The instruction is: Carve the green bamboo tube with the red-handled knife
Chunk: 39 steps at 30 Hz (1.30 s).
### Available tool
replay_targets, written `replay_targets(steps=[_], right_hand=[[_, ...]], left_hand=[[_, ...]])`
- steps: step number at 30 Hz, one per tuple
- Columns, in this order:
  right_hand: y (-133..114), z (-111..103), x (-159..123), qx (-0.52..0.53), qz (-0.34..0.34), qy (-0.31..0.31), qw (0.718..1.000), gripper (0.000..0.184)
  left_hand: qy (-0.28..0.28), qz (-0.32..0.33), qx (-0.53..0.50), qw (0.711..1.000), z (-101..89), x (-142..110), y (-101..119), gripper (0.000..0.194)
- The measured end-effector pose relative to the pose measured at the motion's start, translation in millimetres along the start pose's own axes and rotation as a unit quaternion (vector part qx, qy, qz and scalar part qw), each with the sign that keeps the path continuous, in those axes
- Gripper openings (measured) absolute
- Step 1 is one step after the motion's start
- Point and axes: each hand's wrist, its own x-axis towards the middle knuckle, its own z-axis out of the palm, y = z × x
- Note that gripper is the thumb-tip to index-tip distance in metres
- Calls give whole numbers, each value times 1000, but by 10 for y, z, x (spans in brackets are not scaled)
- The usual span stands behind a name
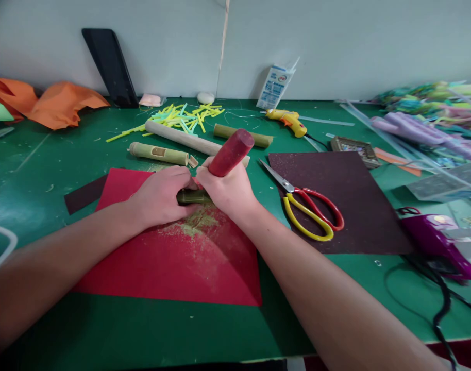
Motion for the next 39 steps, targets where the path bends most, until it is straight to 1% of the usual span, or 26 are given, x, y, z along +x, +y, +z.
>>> replay_targets(steps=[4, 9, 13, 16, 19, 21, 23, 25, 31, 35, 39], right_hand=[[1, 3, 12, -5, -3, 8, 1000, 19], [3, 12, -1, 3, -5, -3, 1000, 19], [-3, 23, -6, -5, -6, -3, 1000, 19], [-9, 19, -10, -9, -8, -22, 1000, 20], [-14, 8, -31, 0, 5, -47, 999, 21], [-15, 4, -47, 8, 10, -28, 1000, 21], [-11, 4, -53, 20, 9, 8, 1000, 21], [-6, 5, -45, 30, 10, 23, 999, 21], [1, -6, -15, -3, -14, 7, 1000, 21], [-30, -25, -41, -33, -31, 20, 999, 24], [-40, -9, -53, -47, -40, 5, 998, 25]], left_hand=[[3, 0, -1, 1000, 0, -7, 3, 20], [15, 12, -17, 1000, 3, 0, -17, 22], [-4, 19, -55, 998, -9, 19, -56, 19], [-9, 21, -82, 996, -22, 30, -85, 17], [-3, 18, -102, 995, -31, 39, -99, 20], [0, 17, -97, 995, -32, 41, -98, 21], [0, 17, -81, 997, -30, 36, -88, 21], [-3, 21, -64, 998, -28, 22, -72, 21], [-10, 28, -36, 999, -35, -11, -42, 22], [-12, 48, -13, 999, -39, -3, -52, 24], [-9, 54, -9, 998, -37, -1, -54, 23]])
